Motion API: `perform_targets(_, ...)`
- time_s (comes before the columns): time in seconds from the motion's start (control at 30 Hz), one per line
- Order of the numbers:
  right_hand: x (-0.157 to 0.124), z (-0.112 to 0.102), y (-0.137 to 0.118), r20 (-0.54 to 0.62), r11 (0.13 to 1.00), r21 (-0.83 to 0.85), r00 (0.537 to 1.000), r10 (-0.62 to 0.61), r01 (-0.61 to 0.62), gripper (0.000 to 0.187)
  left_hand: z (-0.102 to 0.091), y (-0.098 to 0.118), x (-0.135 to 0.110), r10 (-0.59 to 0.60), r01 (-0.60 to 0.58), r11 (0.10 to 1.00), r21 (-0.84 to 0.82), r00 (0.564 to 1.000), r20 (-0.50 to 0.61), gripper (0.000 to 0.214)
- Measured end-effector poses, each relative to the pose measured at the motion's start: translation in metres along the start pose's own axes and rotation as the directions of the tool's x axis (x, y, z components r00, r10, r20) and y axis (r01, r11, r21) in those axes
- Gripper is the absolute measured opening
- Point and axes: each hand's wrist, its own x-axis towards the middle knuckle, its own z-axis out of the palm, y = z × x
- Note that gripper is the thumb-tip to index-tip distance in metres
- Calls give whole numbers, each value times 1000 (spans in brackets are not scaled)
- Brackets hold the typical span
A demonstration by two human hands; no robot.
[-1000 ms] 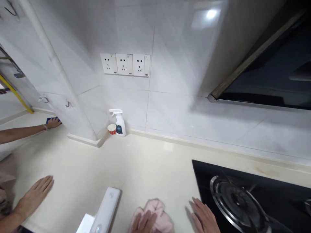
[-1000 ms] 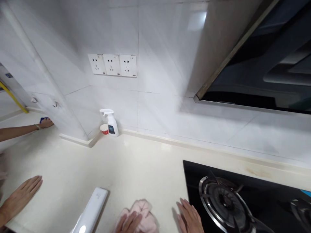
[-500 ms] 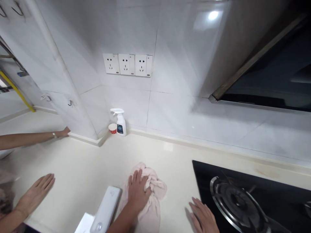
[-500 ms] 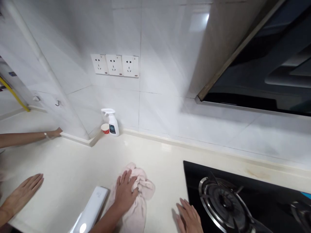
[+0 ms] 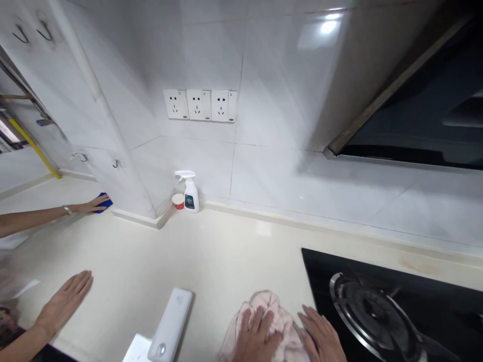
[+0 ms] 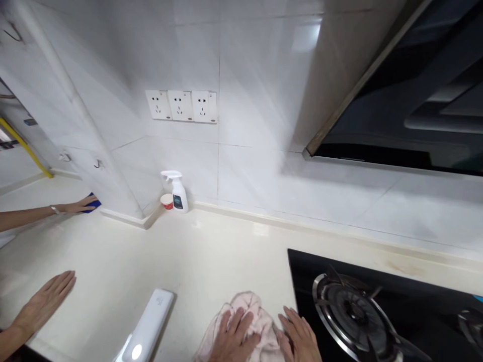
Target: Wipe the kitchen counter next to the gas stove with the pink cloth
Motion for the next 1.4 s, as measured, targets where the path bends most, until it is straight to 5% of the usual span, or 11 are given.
perform_targets(0.13, -1, 2, 1, -10, 1000, 9, 1000, -10, 10, 43, -12, -15, -11, -17, 17, 1000, -5, 1000, -7, 53)
perform_targets(0.33, 3, -1, 0, -21, 1000, 9, 1000, -13, 13, 39, -57, -55, 10, -302, 315, 941, 126, 946, -115, 45)
perform_targets(0.47, 6, -4, -3, -49, 1000, -3, 999, -15, 15, 37, -73, -83, 30, -300, 354, 894, 274, 928, -219, 48)
perform_targets(0.6, 9, -5, -5, -50, 1000, -6, 999, -11, 10, 37, -73, -88, 32, -302, 377, 872, 314, 917, -262, 47)
perform_targets(0.73, 9, -5, -6, -64, 1000, -1, 998, 6, -6, 35, -66, -73, 9, -280, 388, 835, 390, 910, -307, 45)
perform_targets(0.87, 9, -6, -7, -51, 1000, 8, 999, 8, -8, 36, -60, -62, -30, -137, 257, 843, 473, 952, -272, 50)
perform_targets(1.1, 10, -7, -9, -59, 1000, 6, 998, -2, 2, 36, -61, -69, -70, 18, 130, 827, 547, 966, -258, 51)
perform_targets(1.2, 11, -8, -10, -61, 1000, 11, 998, 3, -2, 35, -70, -76, -51, -120, 252, 833, 492, 951, -284, 46)
perform_targets(1.33, 13, -11, -13, -39, 999, 24, 998, 39, -38, 34, -85, -91, 7, -446, 513, 820, 255, 851, -277, 39)
perform_targets(1.4, 15, -13, -15, -38, 998, 33, 998, 46, -45, 33, -88, -99, 38, -512, 554, 817, 159, 824, -243, 41)
